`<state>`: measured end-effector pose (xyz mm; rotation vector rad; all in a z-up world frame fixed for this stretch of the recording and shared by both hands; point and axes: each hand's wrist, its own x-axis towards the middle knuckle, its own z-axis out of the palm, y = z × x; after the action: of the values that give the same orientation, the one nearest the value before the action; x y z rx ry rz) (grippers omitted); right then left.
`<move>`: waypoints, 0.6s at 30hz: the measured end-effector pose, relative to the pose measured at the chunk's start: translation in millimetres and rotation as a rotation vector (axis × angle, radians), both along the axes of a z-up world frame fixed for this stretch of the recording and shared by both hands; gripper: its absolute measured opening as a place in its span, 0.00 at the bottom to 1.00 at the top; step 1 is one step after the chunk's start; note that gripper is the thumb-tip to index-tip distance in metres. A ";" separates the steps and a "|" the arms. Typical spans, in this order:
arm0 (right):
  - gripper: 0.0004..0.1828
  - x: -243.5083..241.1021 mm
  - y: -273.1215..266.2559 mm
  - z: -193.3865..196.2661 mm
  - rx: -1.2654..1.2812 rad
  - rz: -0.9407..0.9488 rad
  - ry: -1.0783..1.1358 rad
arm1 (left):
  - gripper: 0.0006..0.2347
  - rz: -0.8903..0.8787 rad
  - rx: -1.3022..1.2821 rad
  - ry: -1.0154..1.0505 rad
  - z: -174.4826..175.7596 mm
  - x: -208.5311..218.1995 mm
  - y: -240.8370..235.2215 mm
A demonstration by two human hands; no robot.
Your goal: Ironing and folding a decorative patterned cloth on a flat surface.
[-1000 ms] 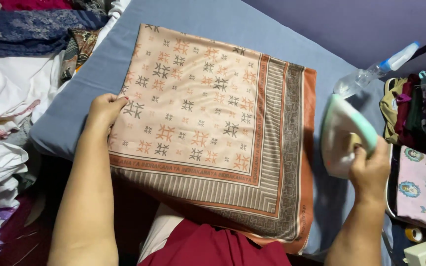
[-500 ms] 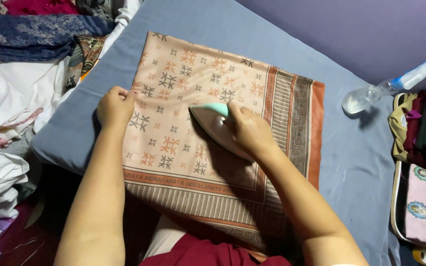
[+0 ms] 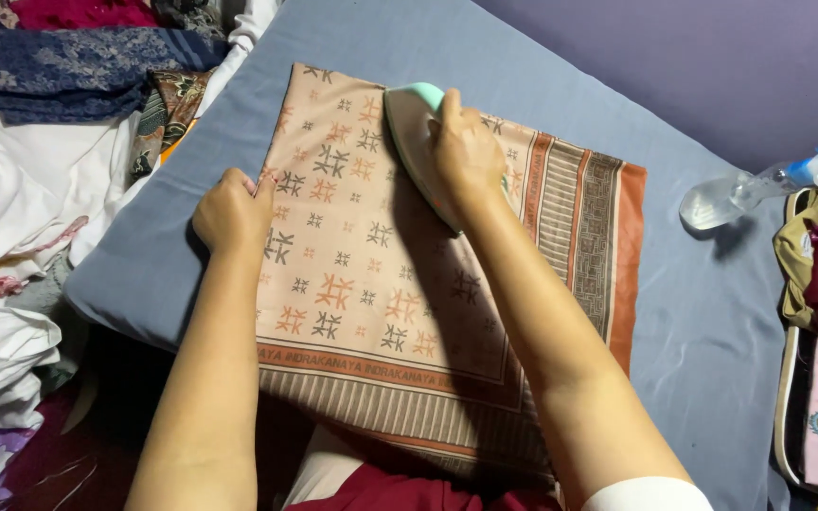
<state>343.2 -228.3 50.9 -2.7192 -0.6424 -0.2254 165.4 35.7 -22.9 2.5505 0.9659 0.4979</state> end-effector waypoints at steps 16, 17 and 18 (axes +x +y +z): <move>0.19 23.0 -297.0 -3.3 -0.243 -0.583 -0.068 | 0.18 0.024 -0.046 0.091 1.0 4.6 1.4; 0.19 23.0 -302.7 -3.9 -0.231 -0.566 -0.056 | 0.19 0.012 -0.073 0.117 4.5 3.4 2.1; 0.19 19.8 -300.5 -5.3 -0.231 -0.569 -0.057 | 0.19 0.009 -0.073 0.115 9.4 -0.9 0.5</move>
<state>363.1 -528.8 45.6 -3.0688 0.1204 -0.3837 164.5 36.2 -13.5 2.5338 1.0160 0.3150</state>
